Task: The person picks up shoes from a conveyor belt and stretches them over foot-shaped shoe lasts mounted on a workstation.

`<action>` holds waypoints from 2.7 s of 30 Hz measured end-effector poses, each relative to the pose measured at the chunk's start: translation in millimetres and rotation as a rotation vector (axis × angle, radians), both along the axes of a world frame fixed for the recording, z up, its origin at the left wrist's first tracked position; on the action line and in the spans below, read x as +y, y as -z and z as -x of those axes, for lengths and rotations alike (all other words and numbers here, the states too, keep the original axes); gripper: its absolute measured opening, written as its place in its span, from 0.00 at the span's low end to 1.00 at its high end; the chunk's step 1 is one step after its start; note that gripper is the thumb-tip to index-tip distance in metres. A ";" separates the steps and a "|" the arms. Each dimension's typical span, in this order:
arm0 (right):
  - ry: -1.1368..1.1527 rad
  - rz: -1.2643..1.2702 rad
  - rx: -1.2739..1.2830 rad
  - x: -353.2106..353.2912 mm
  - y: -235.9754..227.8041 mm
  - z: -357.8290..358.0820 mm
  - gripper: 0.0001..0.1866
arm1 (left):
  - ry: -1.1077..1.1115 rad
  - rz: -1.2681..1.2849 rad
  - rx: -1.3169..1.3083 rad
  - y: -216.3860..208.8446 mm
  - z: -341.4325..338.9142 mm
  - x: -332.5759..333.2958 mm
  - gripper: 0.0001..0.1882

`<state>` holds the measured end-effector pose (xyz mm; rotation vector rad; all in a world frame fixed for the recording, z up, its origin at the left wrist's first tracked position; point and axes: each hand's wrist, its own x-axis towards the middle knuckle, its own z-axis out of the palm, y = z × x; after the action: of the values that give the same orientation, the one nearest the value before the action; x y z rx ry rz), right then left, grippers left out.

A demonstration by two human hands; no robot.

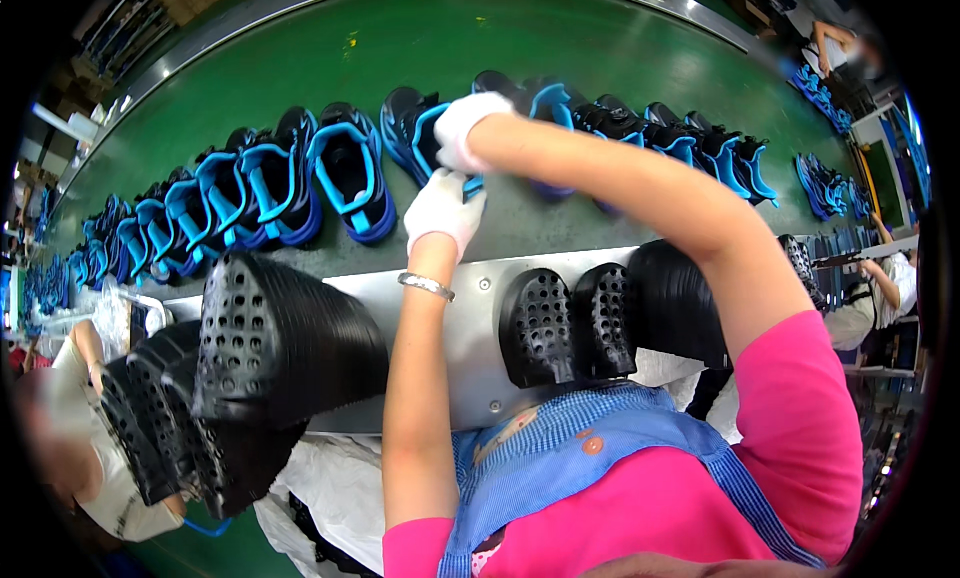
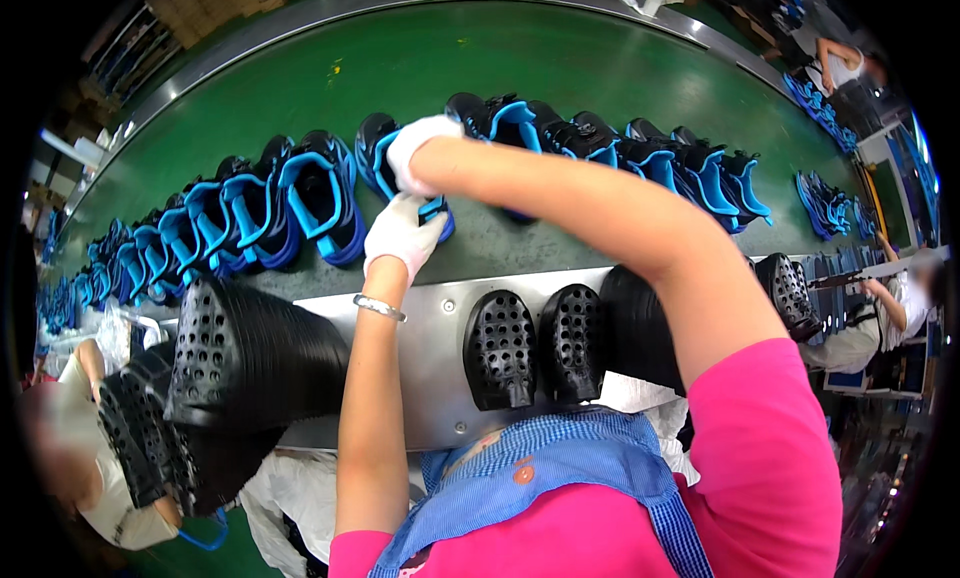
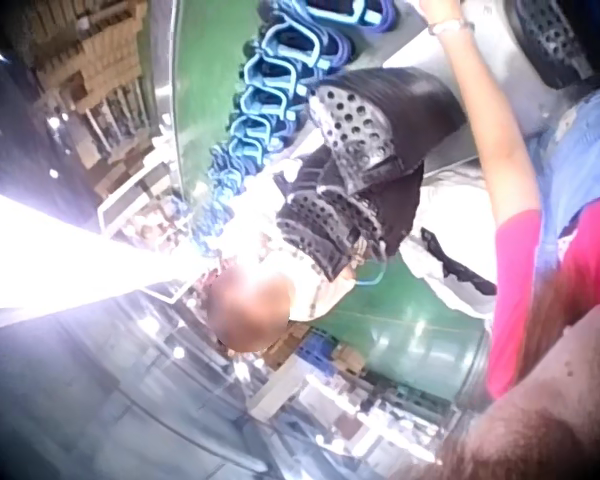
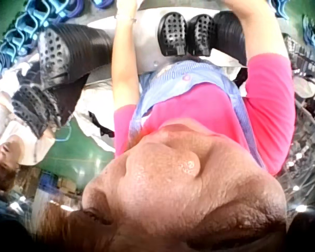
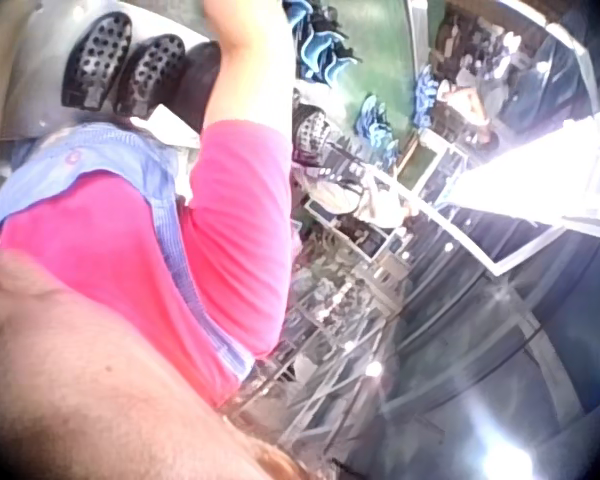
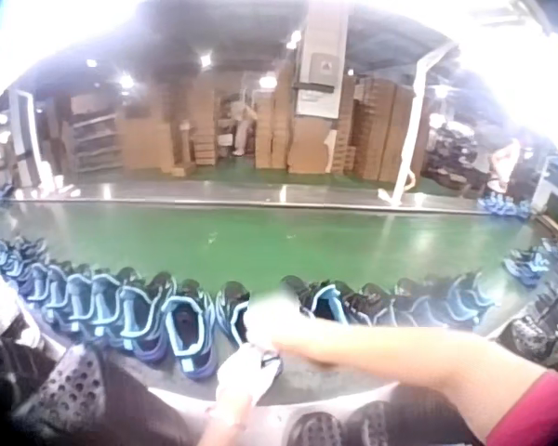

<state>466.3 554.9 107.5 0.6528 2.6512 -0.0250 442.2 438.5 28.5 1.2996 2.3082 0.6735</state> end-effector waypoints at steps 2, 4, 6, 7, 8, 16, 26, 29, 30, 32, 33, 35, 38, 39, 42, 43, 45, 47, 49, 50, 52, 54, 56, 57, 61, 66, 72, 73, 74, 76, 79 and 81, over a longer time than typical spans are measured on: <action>0.033 0.055 0.057 -4.7 15.0 7.9 0.16 | 0.053 0.195 -0.018 -6.8 6.8 12.8 0.24; -0.024 0.109 0.019 -2.1 25.0 21.0 0.14 | 0.157 0.155 -0.072 10.5 22.7 17.5 0.23; 0.080 0.157 0.091 7.6 39.3 29.2 0.16 | 0.230 0.365 -0.158 3.2 24.7 29.5 0.23; 0.095 0.165 0.117 13.3 57.5 36.6 0.16 | 0.257 0.486 -0.155 -1.5 24.8 36.0 0.23; 0.128 0.183 0.148 18.6 68.9 39.6 0.15 | 0.296 0.579 -0.136 -2.8 22.8 43.8 0.23; 0.307 0.227 0.325 20.1 86.0 51.3 0.14 | 0.419 0.731 0.058 19.1 36.8 55.7 0.23; 0.201 0.224 0.113 23.7 67.6 40.1 0.13 | 0.057 0.531 -0.070 -19.6 10.8 42.6 0.24; 0.162 0.110 0.101 8.9 54.0 35.7 0.14 | 0.063 0.449 -0.060 -14.1 11.6 28.9 0.23; 0.170 0.068 0.201 3.5 55.1 31.3 0.15 | 0.053 0.392 -0.068 -15.8 5.8 26.8 0.22; 0.150 0.028 0.261 -1.8 51.0 29.7 0.17 | 0.115 0.517 -0.147 -18.1 3.4 25.0 0.23; 0.128 0.018 0.269 -4.2 51.2 28.8 0.16 | 0.143 0.520 -0.172 -7.4 6.1 22.8 0.23; 0.090 0.004 0.274 -6.7 55.4 26.4 0.16 | 0.164 0.530 -0.208 1.7 5.9 22.6 0.24; 0.041 -0.003 0.267 -5.6 67.9 21.9 0.15 | 0.170 0.563 -0.144 -2.8 -1.8 27.8 0.23; 0.043 0.004 0.240 -7.2 67.4 22.0 0.16 | 0.156 0.566 -0.140 -9.6 -5.0 25.9 0.22; 0.058 0.026 0.181 -6.0 65.4 22.5 0.17 | 0.124 0.576 -0.133 -24.7 -12.7 25.0 0.21; 0.068 0.041 0.178 -3.1 65.8 19.7 0.17 | 0.118 0.588 -0.134 -22.8 -13.7 27.4 0.21; 0.089 0.056 0.198 -1.9 64.2 18.7 0.17 | 0.106 0.598 -0.131 -24.4 -12.5 30.2 0.20; 0.070 0.076 0.226 -0.5 60.3 13.6 0.16 | 0.036 0.526 -0.133 -23.9 -13.5 27.7 0.20; 0.002 0.100 0.236 2.0 53.5 5.4 0.14 | -0.029 0.470 -0.189 -29.3 -16.8 23.3 0.21; 0.042 0.135 0.263 3.8 47.7 1.5 0.15 | 0.000 0.450 -0.159 -35.0 -18.6 22.3 0.21; 0.124 0.205 0.318 5.3 35.0 -10.9 0.17 | 0.062 0.410 -0.101 -40.6 -18.8 21.9 0.22; 0.086 0.200 0.316 -9.4 22.0 -20.7 0.16 | 0.044 0.282 0.219 -27.2 -0.8 9.3 0.22; -0.054 0.090 0.295 -22.9 6.1 -51.9 0.15 | -0.039 0.251 0.296 -21.9 12.4 4.0 0.23; -0.156 0.119 0.312 -34.6 -13.4 -78.5 0.14 | -0.070 0.177 0.352 -18.1 21.0 -5.7 0.22; -0.251 0.208 -0.026 -71.3 -45.6 -182.6 0.21 | -0.292 0.151 0.524 -29.9 -7.2 -18.1 0.26; -0.276 0.282 -0.181 -93.2 -43.4 -277.6 0.24 | -0.268 -0.203 0.619 -29.2 -50.8 -28.7 0.25; 0.114 0.284 0.036 -100.5 -1.0 -284.2 0.18 | -0.082 -0.520 0.540 -24.3 -82.0 -42.3 0.22; 0.176 0.319 0.117 -104.2 12.8 -284.5 0.17 | -0.116 -0.510 0.548 -28.6 -86.2 -51.6 0.21; 0.220 0.386 0.019 -103.9 -10.3 -285.0 0.16 | -0.120 -0.492 0.496 -22.4 -86.1 -53.3 0.21; 0.101 0.274 0.003 -100.9 4.0 -311.4 0.17 | -0.123 -0.497 0.454 -22.4 -96.1 -55.8 0.19; 0.052 0.246 -0.049 -105.5 -18.6 -319.3 0.15 | -0.147 -0.485 0.359 -28.6 -105.2 -64.0 0.17; -0.024 0.202 -0.091 -107.7 -23.6 -313.8 0.14 | -0.133 -0.492 0.323 -30.9 -105.6 -68.7 0.16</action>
<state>780.1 447.2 131.1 0.5417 2.5263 -0.2465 547.8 369.8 59.3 1.5687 2.6055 1.2144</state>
